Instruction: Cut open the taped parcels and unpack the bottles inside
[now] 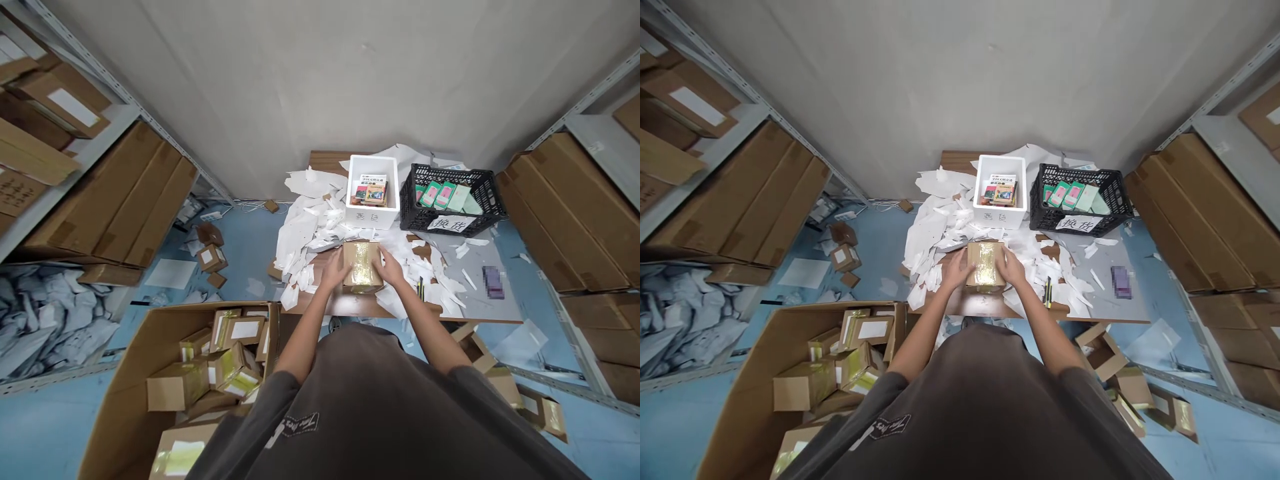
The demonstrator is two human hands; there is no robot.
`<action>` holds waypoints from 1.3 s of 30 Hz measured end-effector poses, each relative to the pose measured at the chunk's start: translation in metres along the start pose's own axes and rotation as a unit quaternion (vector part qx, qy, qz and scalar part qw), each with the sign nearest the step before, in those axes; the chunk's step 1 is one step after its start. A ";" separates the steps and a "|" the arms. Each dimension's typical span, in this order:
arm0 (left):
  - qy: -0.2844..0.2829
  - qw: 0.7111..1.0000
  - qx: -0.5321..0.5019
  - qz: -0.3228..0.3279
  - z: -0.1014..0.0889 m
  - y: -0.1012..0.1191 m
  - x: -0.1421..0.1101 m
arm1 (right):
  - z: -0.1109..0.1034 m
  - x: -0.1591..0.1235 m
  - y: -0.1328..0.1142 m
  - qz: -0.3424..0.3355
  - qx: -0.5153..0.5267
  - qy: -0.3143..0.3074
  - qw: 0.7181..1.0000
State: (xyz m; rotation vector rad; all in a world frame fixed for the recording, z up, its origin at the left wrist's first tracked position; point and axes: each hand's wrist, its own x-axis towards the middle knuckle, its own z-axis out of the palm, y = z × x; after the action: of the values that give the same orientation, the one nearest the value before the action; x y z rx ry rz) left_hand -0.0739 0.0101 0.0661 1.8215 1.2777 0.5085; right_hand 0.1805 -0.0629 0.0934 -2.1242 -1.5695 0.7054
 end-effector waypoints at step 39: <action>-0.256 0.883 0.393 0.003 -0.006 -0.017 0.082 | 0.000 -0.093 0.200 0.213 -0.102 -0.085 0.968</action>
State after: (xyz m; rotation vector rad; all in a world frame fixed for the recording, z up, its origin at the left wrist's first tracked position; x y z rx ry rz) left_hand -0.0551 0.0889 0.0447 2.3829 1.1680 -0.5708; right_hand 0.3083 -0.2095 -0.0106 -2.6597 -1.3227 0.9177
